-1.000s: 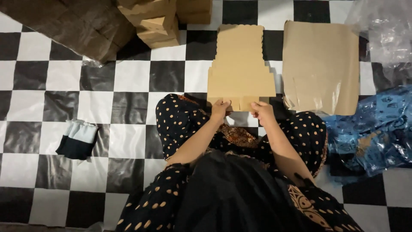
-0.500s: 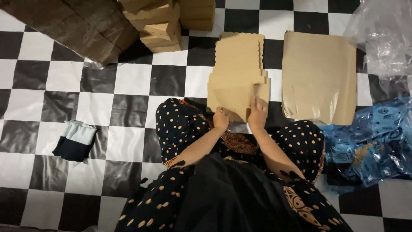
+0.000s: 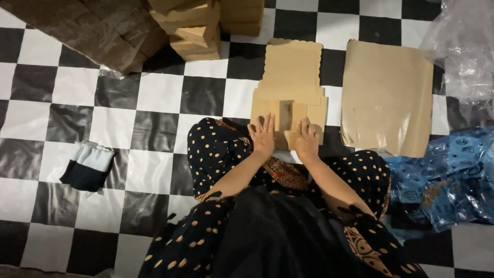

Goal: A person sits on the floor and folds a flat cardboard template into a small box.

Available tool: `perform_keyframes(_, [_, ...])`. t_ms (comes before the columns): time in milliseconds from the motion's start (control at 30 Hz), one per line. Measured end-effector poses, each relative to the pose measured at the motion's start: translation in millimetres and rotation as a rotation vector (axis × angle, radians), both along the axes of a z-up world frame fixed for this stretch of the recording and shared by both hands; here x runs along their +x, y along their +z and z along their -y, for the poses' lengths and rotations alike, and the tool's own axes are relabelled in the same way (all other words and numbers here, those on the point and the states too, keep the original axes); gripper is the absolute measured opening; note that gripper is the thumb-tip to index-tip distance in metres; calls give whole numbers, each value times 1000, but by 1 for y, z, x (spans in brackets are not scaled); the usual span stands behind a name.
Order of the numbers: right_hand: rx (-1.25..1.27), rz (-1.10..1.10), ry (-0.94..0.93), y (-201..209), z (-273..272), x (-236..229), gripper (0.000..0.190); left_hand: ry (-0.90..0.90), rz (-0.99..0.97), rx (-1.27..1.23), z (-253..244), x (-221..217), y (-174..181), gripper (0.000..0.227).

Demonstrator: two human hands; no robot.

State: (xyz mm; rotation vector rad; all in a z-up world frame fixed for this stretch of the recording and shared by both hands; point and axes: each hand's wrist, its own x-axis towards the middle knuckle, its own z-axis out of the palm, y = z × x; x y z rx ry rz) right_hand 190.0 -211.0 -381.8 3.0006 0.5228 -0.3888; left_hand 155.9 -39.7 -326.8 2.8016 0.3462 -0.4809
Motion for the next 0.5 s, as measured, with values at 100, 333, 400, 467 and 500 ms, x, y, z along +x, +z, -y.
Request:
perform_keyframes(100, [-45,31,39,-1,1,2,75,-226,-122,151,-4,16,-17,78])
perform_keyframes(333, [-86,-119,-12,14,-11,23,65,-447,-289,144,-31,48,20,81])
perform_keyframes(400, [-84,-154,-48,18,-16,30,65,-457,-300,111,-36,54,27,77])
perform_keyframes(467, [-60,-169,-82,22,-20,39,65,-444,-259,150,-38,60,30,63])
perform_keyframes(500, [-62,-168,-85,28,-26,44,65,-447,-257,149,-38,62,31,63])
